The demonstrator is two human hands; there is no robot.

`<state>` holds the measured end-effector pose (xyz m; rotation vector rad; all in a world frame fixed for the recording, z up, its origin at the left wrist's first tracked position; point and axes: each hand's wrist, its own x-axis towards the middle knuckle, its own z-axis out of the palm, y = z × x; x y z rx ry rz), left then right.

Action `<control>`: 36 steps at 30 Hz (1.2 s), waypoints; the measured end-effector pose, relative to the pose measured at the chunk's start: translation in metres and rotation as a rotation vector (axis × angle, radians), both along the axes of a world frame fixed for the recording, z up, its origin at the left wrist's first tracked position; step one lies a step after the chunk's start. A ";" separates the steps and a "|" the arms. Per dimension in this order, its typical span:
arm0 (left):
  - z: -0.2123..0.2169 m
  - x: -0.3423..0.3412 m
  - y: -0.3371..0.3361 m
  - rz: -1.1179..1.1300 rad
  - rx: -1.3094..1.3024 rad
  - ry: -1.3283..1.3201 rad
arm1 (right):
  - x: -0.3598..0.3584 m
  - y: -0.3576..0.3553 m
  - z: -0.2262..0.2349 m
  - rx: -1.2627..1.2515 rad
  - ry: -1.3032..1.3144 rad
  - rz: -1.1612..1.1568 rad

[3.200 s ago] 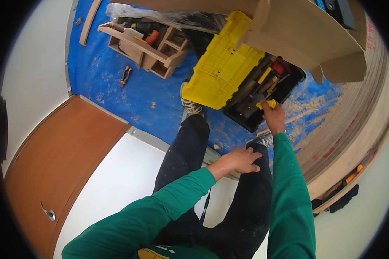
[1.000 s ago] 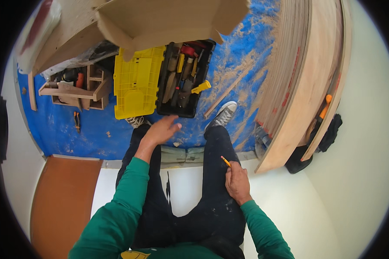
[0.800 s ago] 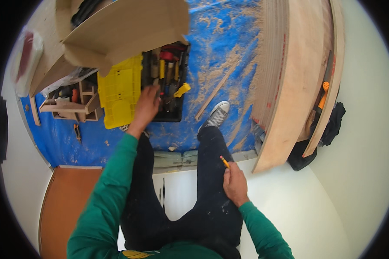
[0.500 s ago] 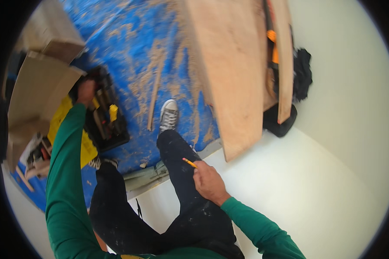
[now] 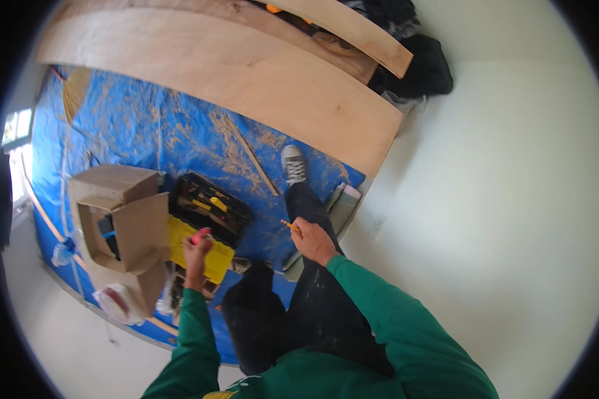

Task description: The person cuts a wooden plank with a hand saw, then uses a cordless drill to fasten planks together. They measure and mark the wood with a tape measure and pencil, and stack the assembled pieces on the floor.

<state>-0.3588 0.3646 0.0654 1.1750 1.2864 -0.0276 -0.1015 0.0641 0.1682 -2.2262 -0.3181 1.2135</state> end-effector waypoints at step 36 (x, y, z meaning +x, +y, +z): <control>0.269 0.454 -0.096 -1.647 -0.277 -0.098 | 0.159 -0.026 0.185 0.141 0.698 -0.857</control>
